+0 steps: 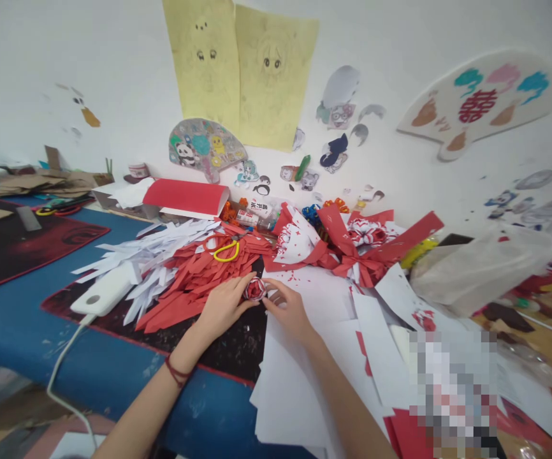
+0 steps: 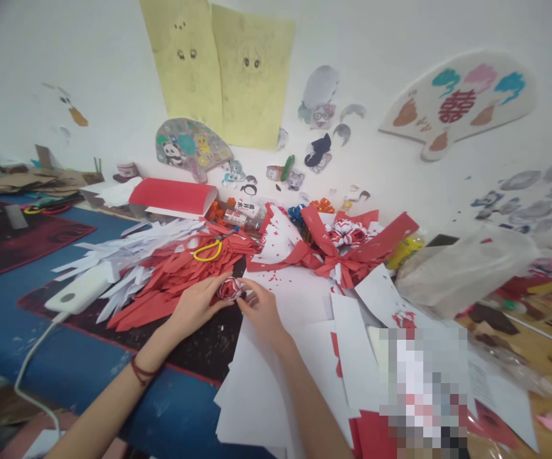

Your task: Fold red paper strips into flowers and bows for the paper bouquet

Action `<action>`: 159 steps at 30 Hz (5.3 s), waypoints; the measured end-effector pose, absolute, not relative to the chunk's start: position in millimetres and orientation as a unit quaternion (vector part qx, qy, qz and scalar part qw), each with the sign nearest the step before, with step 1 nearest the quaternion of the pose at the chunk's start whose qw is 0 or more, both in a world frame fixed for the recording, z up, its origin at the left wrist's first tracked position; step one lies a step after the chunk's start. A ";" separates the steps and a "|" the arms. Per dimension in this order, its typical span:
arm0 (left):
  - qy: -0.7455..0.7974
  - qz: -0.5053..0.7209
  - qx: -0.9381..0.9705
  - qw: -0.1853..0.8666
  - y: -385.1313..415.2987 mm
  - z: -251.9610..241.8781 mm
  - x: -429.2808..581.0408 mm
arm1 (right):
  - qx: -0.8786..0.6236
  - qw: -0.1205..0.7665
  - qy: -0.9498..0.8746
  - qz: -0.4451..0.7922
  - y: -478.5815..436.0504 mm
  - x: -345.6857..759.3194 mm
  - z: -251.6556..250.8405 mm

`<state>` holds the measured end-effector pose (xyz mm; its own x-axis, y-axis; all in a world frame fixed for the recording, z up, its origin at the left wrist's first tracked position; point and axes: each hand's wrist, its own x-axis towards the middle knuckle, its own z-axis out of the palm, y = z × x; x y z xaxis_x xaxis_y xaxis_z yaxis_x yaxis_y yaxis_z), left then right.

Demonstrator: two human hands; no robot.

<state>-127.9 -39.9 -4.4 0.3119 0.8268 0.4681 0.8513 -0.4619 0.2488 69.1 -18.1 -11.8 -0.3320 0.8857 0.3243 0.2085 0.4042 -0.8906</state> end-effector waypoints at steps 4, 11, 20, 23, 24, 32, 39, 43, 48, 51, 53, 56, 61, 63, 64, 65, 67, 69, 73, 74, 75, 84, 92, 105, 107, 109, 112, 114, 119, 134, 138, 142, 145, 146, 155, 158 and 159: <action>-0.523 -0.287 -0.802 0.033 -37.8 -7.7 -129.3 | -0.377 0.449 -0.692 0.422 -19.5 70.2 -7.1; -0.527 -0.318 -0.787 0.040 -37.8 -2.6 -132.9 | -0.341 0.473 -0.690 0.429 -17.8 68.0 -9.9; -0.484 -0.317 -0.815 -0.033 -37.4 -3.5 -132.2 | -0.322 0.477 -0.726 0.376 -21.8 57.5 -10.8; -0.471 -0.365 -0.797 -0.101 -40.2 1.2 -128.4 | -0.321 0.496 -0.687 0.422 -21.4 59.2 -9.4; -0.473 -0.380 -0.786 -0.121 -41.2 2.9 -127.1 | -0.316 0.502 -0.669 0.448 -21.2 59.7 -8.6; -0.452 -0.449 -0.751 -0.176 -45.8 13.8 -124.5 | -0.259 0.521 -0.524 0.622 -21.2 55.8 -5.8; -0.389 -0.427 -0.815 -0.045 -51.2 53.4 -110.8 | -0.274 0.566 -0.496 0.599 -11.0 70.0 -4.8; -0.378 -0.351 -0.856 -0.034 -42.6 62.7 -100.4 | -0.287 0.574 -0.506 0.576 -9.1 74.4 -4.6; -0.392 -0.338 -0.854 -0.063 -31.7 64.2 -95.9 | -0.291 0.586 -0.505 0.563 -5.6 79.9 -4.7; -0.385 -0.327 -0.860 -0.074 -27.2 67.7 -93.0 | -0.291 0.598 -0.504 0.551 -3.1 84.1 -2.7; -0.373 -0.324 -0.866 -0.080 -24.3 70.6 -90.4 | -0.298 0.608 -0.504 0.536 -2.1 86.1 -0.8; -0.359 -0.322 -0.871 -0.098 -19.5 75.3 -87.0 | -0.299 0.607 -0.508 0.532 -1.6 88.4 2.3; -0.358 -0.328 -0.864 -0.133 -8.9 84.0 -84.1 | -0.287 0.585 -0.503 0.567 -1.0 93.4 6.6; -0.348 -0.312 -0.876 -0.119 -4.3 87.9 -82.5 | -0.292 0.588 -0.495 0.568 0.1 95.8 7.3; -0.338 -0.302 -0.885 -0.101 -2.4 89.9 -81.3 | -0.293 0.594 -0.490 0.567 0.8 96.8 7.5; -0.327 -0.295 -0.895 -0.074 -0.8 91.7 -79.7 | -0.292 0.599 -0.486 0.565 1.5 97.6 7.6; -0.297 -0.289 -0.910 -0.004 1.2 94.1 -76.1 | -0.292 0.608 -0.479 0.561 2.5 98.6 7.8; -0.257 -0.300 -0.916 0.070 2.2 94.0 -72.6 | -0.297 0.617 -0.474 0.554 2.7 98.8 8.0; -0.164 -0.342 -0.910 0.166 4.6 86.9 -69.6 | -0.303 0.639 -0.454 0.542 1.5 98.4 9.4; -0.148 -0.352 -0.907 0.175 5.7 84.9 -69.2 | -0.303 0.643 -0.450 0.541 1.3 98.7 9.9; -0.144 -0.360 -0.906 0.172 7.0 83.3 -68.7 | -0.302 0.647 -0.446 0.540 1.3 99.3 10.5; -0.346 -0.346 -0.838 -0.242 15.3 96.8 -57.7 | -0.327 0.649 -0.470 0.500 4.9 112.5 12.1; -0.331 -0.320 -0.849 -0.258 23.3 92.3 -62.1 | -0.328 0.635 -0.495 0.494 6.2 115.0 7.4; -0.322 -0.348 -0.880 -0.032 17.6 78.2 -52.1 | -0.300 0.656 -0.447 0.529 8.8 110.0 1.9; -0.313 -0.371 -0.870 -0.088 18.2 80.4 -54.6 | -0.290 0.657 -0.447 0.533 8.8 109.5 2.4; -0.300 -0.375 -0.866 -0.141 18.7 84.7 -58.0 | -0.287 0.653 -0.447 0.540 8.7 109.1 2.5; -0.301 -0.362 -0.870 -0.145 18.8 90.4 -61.6 | -0.282 0.647 -0.443 0.553 8.6 109.3 2.3; -0.306 -0.351 -0.878 -0.113 18.5 91.9 -62.4 | -0.274 0.646 -0.444 0.557 8.6 110.0 2.1; -0.302 -0.311 -0.899 -0.065 19.2 92.5 -65.1 | -0.267 0.638 -0.454 0.562 8.4 111.9 2.4; -0.278 -0.294 -0.911 -0.076 12.2 92.4 -65.3 | -0.264 0.627 -0.486 0.548 1.0 108.7 11.1; -0.305 -0.303 -0.886 -0.175 13.5 94.6 -67.4 | -0.272 0.634 -0.497 0.527 0.9 112.4 11.0; -0.298 -0.337 -0.882 -0.141 16.1 89.7 -63.9 | -0.274 0.639 -0.509 0.508 0.7 114.8 12.1; -0.279 -0.355 -0.882 -0.131 16.6 85.7 -62.0 | -0.272 0.638 -0.517 0.502 -0.1 116.6 13.4; -0.277 -0.355 -0.883 -0.131 16.4 84.9 -61.8 | -0.274 0.636 -0.520 0.499 -0.4 117.2 13.8; -0.319 -0.289 -0.891 -0.144 16.7 85.7 -66.6 | -0.304 0.616 -0.547 0.478 0.8 116.7 11.2; -0.298 -0.291 -0.901 -0.118 15.5 86.7 -67.7 | -0.303 0.624 -0.533 0.485 -0.1 113.4 11.2; -0.289 -0.292 -0.905 -0.107 14.7 87.0 -67.6 | -0.300 0.626 -0.528 0.489 -0.9 112.2 11.8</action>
<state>-67.6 14.7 87.0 0.6620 0.5861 0.4671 0.4609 -0.8098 0.3630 112.2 -0.9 11.8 -0.0350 0.9293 0.3677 -0.2961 0.3418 -0.8919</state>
